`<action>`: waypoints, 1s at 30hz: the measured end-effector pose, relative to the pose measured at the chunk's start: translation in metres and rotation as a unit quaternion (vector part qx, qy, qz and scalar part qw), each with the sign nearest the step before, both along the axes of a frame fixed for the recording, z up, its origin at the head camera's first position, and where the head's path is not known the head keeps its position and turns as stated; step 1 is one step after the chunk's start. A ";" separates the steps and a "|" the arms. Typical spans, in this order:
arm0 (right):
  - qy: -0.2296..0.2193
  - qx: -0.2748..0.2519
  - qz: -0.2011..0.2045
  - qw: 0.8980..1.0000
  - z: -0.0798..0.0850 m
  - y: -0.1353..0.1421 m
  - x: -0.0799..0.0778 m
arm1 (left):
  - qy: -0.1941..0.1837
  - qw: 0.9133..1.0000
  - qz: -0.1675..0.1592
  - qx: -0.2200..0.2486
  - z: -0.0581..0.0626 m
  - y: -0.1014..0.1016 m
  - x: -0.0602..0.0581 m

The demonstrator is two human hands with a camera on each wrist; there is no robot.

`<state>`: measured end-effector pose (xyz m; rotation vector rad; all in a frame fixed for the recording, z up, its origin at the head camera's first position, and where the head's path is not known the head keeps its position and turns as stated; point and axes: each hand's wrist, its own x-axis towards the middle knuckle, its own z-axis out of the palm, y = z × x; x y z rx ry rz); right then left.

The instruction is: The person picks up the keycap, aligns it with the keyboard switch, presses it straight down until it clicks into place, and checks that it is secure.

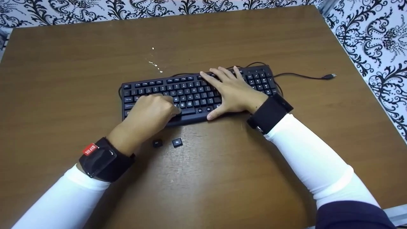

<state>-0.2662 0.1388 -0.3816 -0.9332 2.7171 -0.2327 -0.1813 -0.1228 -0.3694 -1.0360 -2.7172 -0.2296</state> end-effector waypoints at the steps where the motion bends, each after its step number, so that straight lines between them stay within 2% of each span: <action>1: 0.001 0.000 0.000 1.000 0.000 0.000 0.000 | 0.003 1.000 0.001 -0.001 -0.001 0.001 0.000; 7: 0.002 0.004 0.000 1.000 0.001 0.000 0.000 | 0.015 1.000 0.014 -0.005 -0.005 0.002 0.002; 15: 0.000 0.004 -0.002 1.000 0.001 0.000 0.000 | -0.021 0.999 0.022 0.018 -0.001 0.000 0.000; 20: 0.001 0.005 0.000 1.000 0.002 -0.002 0.000 | -0.023 0.999 0.027 0.038 0.003 -0.007 0.002; 25: 0.000 0.007 -0.002 1.000 0.001 -0.001 0.000 | -0.035 0.998 0.031 0.038 0.006 -0.019 0.013; 30: 0.001 0.008 -0.002 1.000 0.001 -0.001 0.000 | -0.058 0.998 0.030 0.017 0.005 -0.034 0.030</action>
